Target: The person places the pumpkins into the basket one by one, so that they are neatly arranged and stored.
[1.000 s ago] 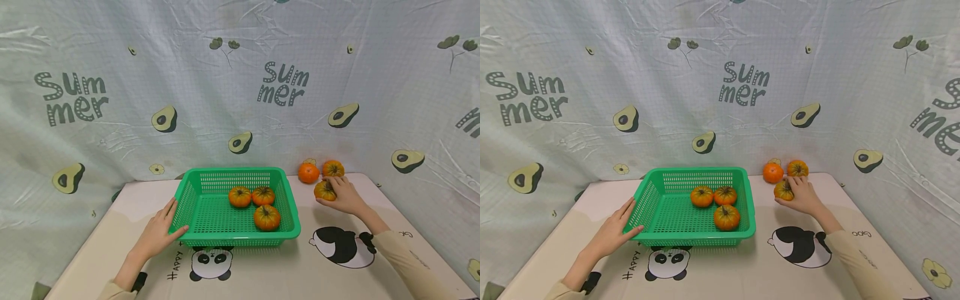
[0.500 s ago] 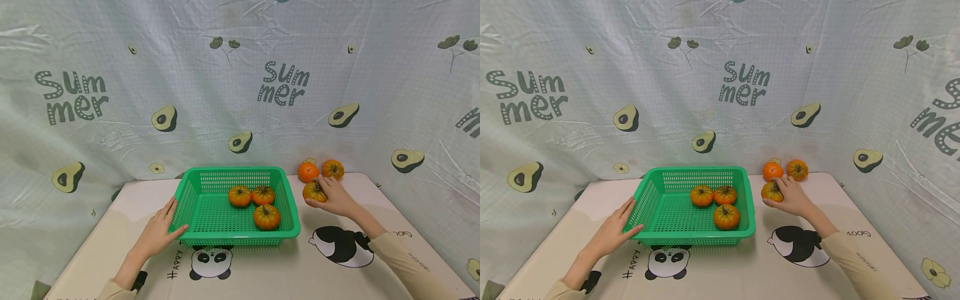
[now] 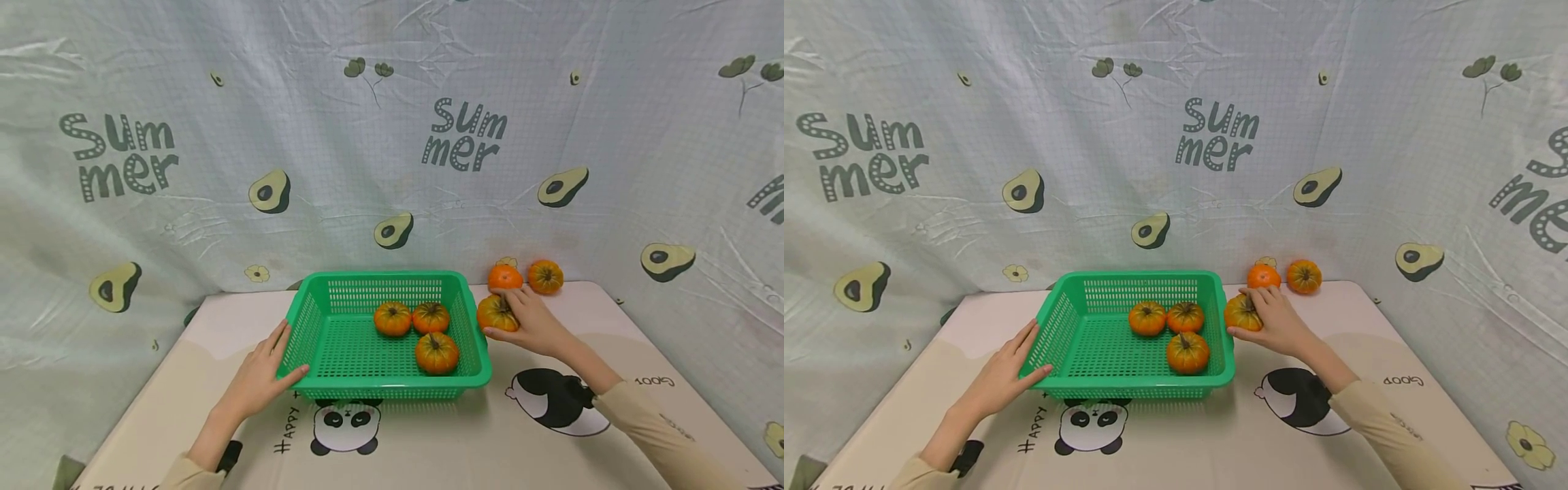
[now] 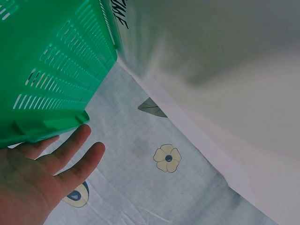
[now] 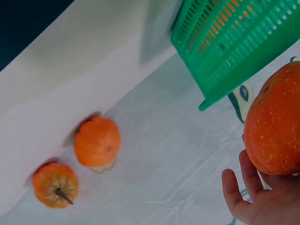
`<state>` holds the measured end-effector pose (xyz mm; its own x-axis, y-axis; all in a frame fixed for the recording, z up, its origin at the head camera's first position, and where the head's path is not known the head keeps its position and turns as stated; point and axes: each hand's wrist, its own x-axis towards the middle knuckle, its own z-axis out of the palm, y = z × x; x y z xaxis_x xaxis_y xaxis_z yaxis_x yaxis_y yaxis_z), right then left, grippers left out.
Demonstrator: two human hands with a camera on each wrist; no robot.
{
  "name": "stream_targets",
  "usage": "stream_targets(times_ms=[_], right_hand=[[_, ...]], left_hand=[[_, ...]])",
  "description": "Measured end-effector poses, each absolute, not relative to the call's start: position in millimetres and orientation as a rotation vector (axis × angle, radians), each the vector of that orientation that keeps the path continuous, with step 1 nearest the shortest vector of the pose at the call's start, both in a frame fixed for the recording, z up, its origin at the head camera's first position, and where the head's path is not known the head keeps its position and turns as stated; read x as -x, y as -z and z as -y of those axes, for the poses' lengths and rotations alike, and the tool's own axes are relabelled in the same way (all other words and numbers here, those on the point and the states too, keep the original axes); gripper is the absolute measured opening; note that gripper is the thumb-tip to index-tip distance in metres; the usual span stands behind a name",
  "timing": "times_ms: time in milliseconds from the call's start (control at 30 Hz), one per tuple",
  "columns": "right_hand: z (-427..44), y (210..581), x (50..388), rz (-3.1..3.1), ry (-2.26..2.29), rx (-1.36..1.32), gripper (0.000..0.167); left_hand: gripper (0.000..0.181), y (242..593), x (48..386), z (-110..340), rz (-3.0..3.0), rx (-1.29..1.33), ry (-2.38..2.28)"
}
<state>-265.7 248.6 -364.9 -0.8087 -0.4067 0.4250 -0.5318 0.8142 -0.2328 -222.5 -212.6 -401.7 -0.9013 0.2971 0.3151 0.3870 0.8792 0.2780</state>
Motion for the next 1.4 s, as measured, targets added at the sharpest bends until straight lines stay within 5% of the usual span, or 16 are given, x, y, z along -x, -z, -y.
stream_targets(times_ms=[1400], right_hand=[[-154.3,315.5,273.6,2.596,-0.076,-1.130,0.069]], left_hand=[[0.080,399.9,221.9,212.1,2.792,0.515,0.484]])
